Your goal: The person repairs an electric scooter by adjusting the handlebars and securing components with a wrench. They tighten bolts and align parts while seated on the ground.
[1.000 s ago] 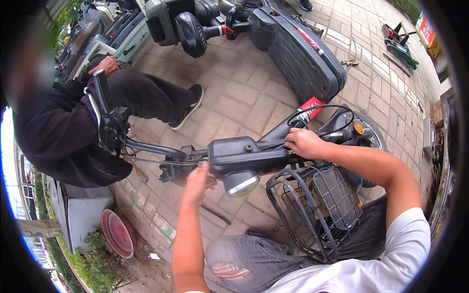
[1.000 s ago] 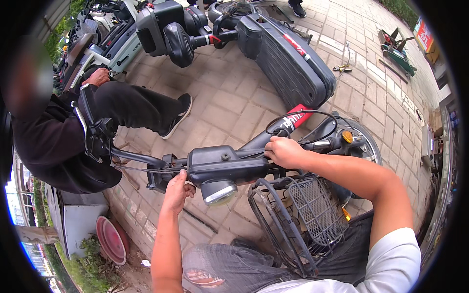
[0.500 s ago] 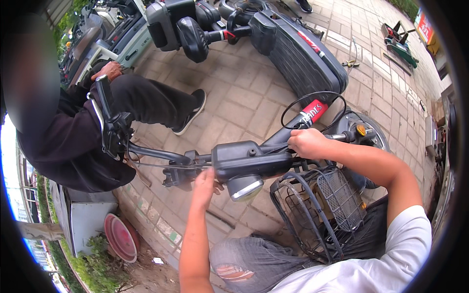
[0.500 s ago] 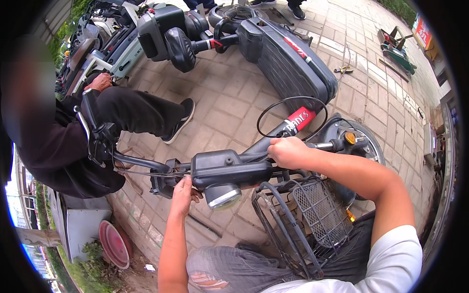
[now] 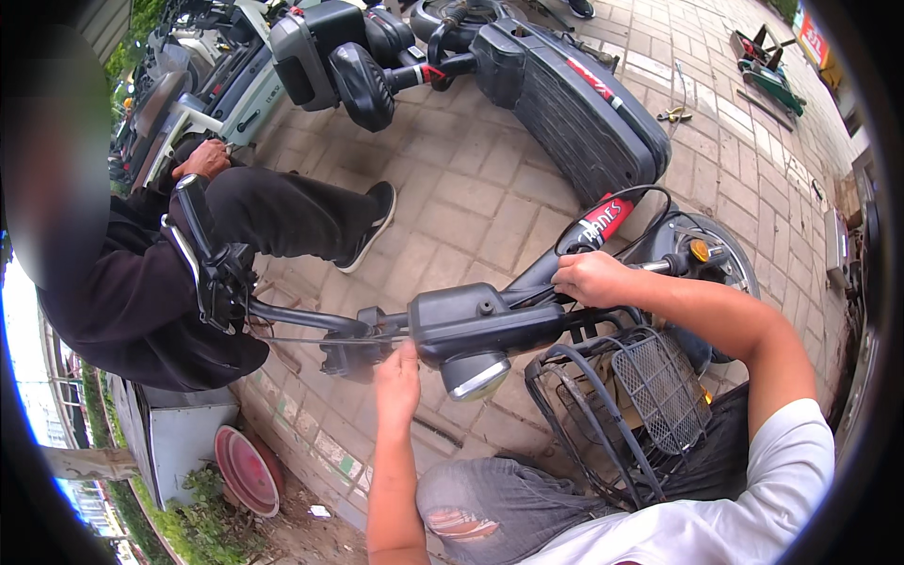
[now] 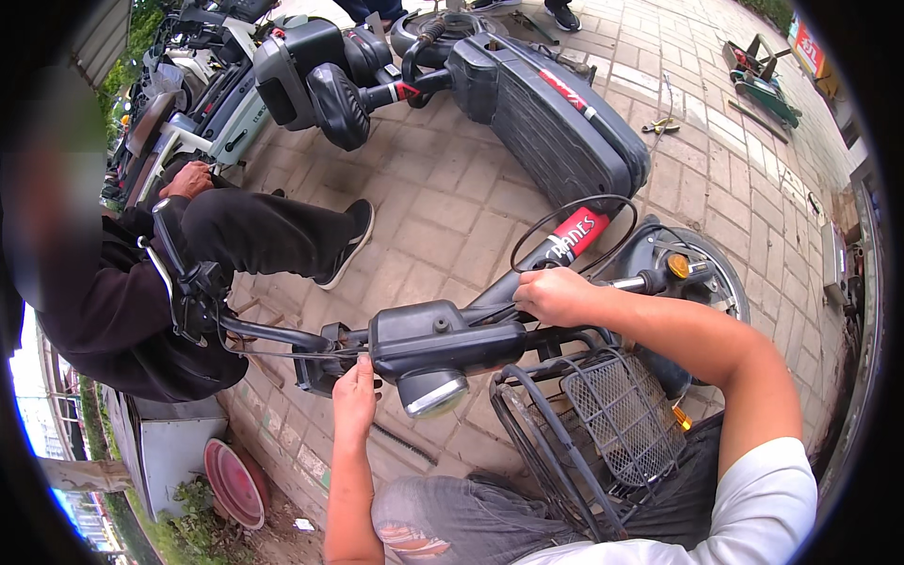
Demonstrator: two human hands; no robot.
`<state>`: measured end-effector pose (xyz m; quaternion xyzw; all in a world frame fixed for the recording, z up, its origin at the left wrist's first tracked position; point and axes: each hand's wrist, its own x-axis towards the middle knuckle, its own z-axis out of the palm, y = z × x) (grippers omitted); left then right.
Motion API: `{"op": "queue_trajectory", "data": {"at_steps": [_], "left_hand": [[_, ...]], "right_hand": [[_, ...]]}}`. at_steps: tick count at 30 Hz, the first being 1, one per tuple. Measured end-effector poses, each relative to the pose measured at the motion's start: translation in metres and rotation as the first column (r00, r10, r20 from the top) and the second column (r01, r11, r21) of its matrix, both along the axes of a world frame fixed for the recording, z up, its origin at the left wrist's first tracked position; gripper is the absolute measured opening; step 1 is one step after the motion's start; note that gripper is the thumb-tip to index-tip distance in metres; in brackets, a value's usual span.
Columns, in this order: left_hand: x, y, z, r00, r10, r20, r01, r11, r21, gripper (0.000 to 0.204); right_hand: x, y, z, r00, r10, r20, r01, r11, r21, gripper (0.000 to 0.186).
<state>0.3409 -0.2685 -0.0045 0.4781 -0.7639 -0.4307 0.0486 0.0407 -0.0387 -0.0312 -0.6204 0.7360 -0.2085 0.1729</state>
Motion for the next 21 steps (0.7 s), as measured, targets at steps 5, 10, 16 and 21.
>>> {"op": "queue_trajectory", "data": {"at_steps": [5,10,16,21], "left_hand": [[0.001,0.001,0.016,0.997,0.07,-0.026,-0.055,0.925,0.376,0.05],[0.0,-0.02,-0.009,0.985,0.058,-0.164,0.072,0.723,0.687,0.053],[-0.016,-0.045,-0.001,0.979,-0.202,-0.001,0.136,0.656,0.742,0.068],[-0.017,-0.05,-0.01,0.971,-0.24,-0.022,0.182,0.668,0.722,0.072]], "right_hand": [[-0.002,0.0,0.018,0.996,0.037,-0.081,-0.029,0.995,0.095,0.015],[0.001,0.003,0.005,0.996,0.01,0.086,-0.011,1.0,0.008,0.017],[0.001,0.005,0.003,0.996,0.01,0.085,-0.011,1.0,0.019,0.016],[-0.008,0.01,-0.003,0.995,0.007,0.096,-0.002,0.999,-0.052,0.013]]}}
